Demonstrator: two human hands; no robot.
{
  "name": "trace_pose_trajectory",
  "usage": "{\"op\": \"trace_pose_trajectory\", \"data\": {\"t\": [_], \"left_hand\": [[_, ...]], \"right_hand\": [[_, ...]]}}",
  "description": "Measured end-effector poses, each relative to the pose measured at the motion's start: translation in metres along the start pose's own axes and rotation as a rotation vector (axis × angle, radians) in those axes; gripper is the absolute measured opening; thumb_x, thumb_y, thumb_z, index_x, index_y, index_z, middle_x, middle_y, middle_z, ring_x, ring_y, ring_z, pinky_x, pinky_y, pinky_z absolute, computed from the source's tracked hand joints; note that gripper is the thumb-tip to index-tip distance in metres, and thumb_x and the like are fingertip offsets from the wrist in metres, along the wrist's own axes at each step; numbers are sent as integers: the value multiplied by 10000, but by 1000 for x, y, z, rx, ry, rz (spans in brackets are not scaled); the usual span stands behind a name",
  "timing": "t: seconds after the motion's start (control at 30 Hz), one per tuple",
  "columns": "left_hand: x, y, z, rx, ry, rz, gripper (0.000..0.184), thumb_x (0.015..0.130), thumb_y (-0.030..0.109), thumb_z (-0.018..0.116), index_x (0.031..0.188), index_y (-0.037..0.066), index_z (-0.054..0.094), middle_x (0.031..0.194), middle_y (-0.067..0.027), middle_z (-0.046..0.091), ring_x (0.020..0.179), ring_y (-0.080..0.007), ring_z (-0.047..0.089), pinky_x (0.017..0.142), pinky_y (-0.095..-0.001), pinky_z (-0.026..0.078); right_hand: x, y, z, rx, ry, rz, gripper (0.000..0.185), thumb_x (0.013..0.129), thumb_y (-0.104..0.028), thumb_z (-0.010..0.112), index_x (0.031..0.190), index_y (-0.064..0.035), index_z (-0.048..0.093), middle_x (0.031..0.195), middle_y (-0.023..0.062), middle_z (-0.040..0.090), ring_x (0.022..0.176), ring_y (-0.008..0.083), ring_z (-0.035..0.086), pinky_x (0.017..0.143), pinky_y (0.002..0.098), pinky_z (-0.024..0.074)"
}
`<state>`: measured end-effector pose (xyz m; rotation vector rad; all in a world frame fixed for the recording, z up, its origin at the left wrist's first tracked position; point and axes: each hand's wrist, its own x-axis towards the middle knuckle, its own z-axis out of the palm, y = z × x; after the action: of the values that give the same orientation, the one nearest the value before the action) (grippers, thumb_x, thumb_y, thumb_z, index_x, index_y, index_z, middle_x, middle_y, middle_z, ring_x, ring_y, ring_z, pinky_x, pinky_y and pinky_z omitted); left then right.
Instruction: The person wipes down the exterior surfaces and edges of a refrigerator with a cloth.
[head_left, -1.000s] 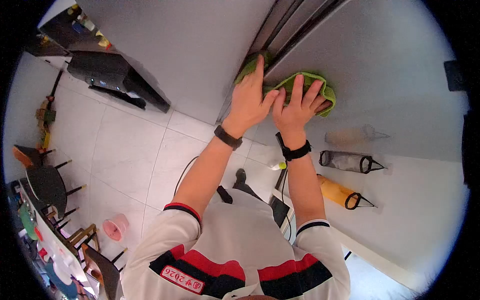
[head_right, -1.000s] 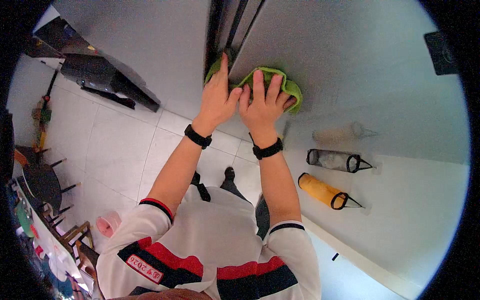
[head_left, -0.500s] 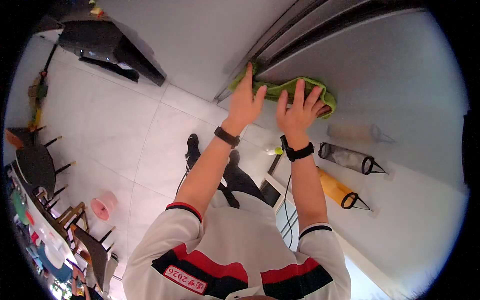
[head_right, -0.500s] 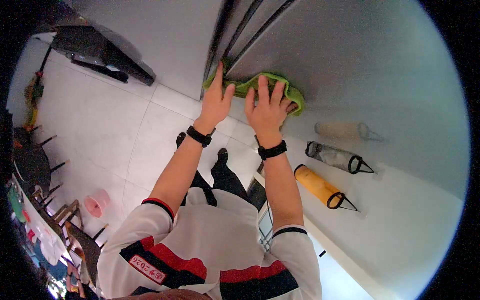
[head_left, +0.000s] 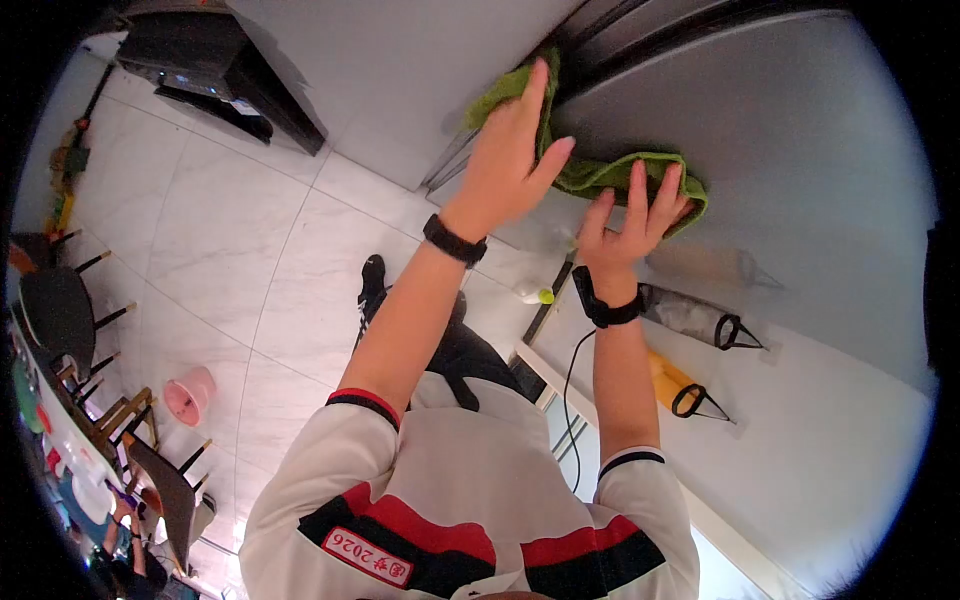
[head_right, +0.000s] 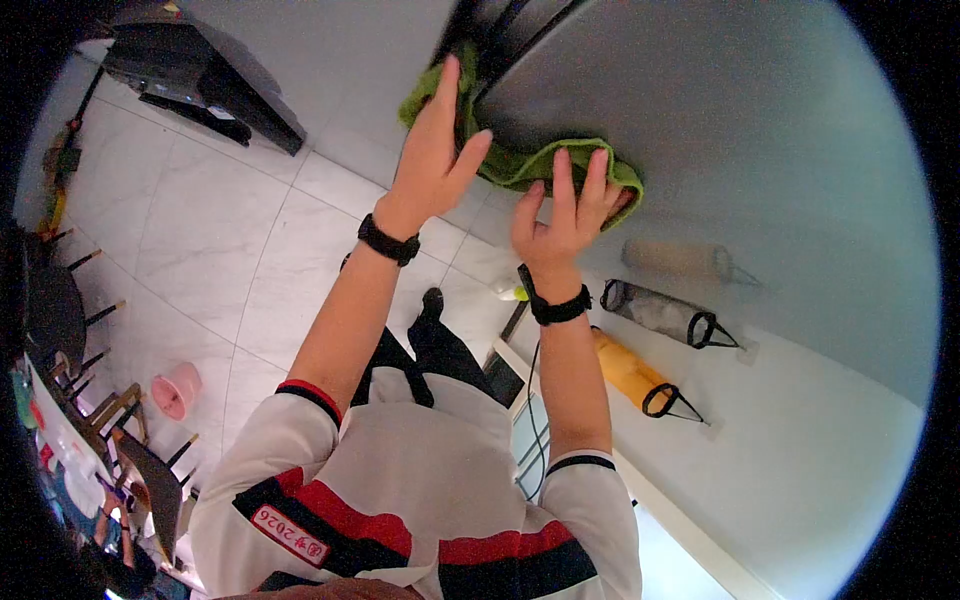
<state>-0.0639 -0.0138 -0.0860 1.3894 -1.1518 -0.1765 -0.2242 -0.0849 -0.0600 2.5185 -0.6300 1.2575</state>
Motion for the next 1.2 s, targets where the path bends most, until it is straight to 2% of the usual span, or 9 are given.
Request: {"op": "trace_pose_trajectory", "data": {"t": [0.23, 0.43, 0.53, 0.63, 0.73, 0.93, 1.03, 1.13, 1.2], "left_hand": [[0, -28, 28, 84, 67, -27, 863, 942, 422, 505, 1449, -125, 70, 1293, -343, 457, 1158, -470, 487, 993, -446, 382], [-14, -41, 30, 111, 17, -158, 852, 940, 423, 506, 1462, -97, 78, 1373, -340, 394, 1228, -467, 445, 1023, -437, 367], [-27, -55, 37, 68, 87, -179, 878, 890, 383, 581, 1463, -88, 113, 1275, -334, 480, 1137, -474, 487, 980, -457, 388], [-39, -57, 41, 16, 81, -281, 870, 894, 371, 581, 1464, -87, 110, 1294, -335, 467, 1162, -467, 475, 992, -451, 382], [-39, -51, 42, -50, 96, -271, 867, 897, 358, 584, 1462, -93, 106, 1304, -332, 462, 1176, -455, 471, 1002, -442, 374], [-9, -17, 23, 96, 51, -29, 901, 896, 427, 578, 1456, -106, 115, 1266, -321, 487, 1158, -433, 489, 994, -424, 374], [25, 10, 6, 136, 52, 206, 911, 891, 457, 574, 1451, -111, 131, 1247, -314, 498, 1139, -437, 501, 969, -431, 394], [54, 40, -6, 55, 51, 188, 883, 919, 382, 560, 1461, -106, 62, 1232, -365, 465, 1106, -490, 481, 965, -470, 381], [60, 39, -3, 100, 63, 180, 900, 914, 411, 563, 1455, -115, 72, 1240, -372, 468, 1122, -499, 485, 970, -468, 392]], "right_hand": [[-3, 12, 3, -39, -46, -46, 479, 781, -103, 617, 1260, -118, 602, 1482, 183, 342, 1156, 437, 453, 1010, 526, 314], [-14, 17, 15, -88, -42, -67, 527, 753, -135, 656, 1275, -182, 600, 1492, 168, 329, 1145, 437, 459, 1001, 519, 333], [-18, 15, 16, -115, -74, -61, 517, 754, -141, 660, 1265, -201, 611, 1491, 155, 336, 1154, 436, 458, 1001, 519, 340], [-20, 14, 14, -126, -114, -53, 502, 759, -137, 656, 1255, -203, 618, 1484, 144, 352, 1169, 436, 455, 1000, 518, 350], [-20, 13, 11, -84, -117, -50, 496, 765, -122, 646, 1255, -189, 617, 1473, 143, 372, 1176, 434, 455, 1002, 510, 357], [-13, 13, -1, -23, -69, 1, 502, 768, -99, 637, 1267, -146, 603, 1456, 160, 389, 1181, 435, 454, 1007, 497, 362], [-10, 15, -1, 7, -26, 14, 505, 768, -101, 638, 1270, -139, 597, 1455, 164, 389, 1176, 437, 456, 1007, 512, 351], [-8, 14, -3, -48, -48, -1, 506, 769, -105, 641, 1272, -139, 594, 1459, 158, 386, 1168, 437, 459, 1006, 525, 340], [-7, 14, -5, -65, -64, -2, 510, 769, -109, 643, 1275, -138, 591, 1463, 154, 381, 1165, 437, 459, 1004, 531, 337]]}}
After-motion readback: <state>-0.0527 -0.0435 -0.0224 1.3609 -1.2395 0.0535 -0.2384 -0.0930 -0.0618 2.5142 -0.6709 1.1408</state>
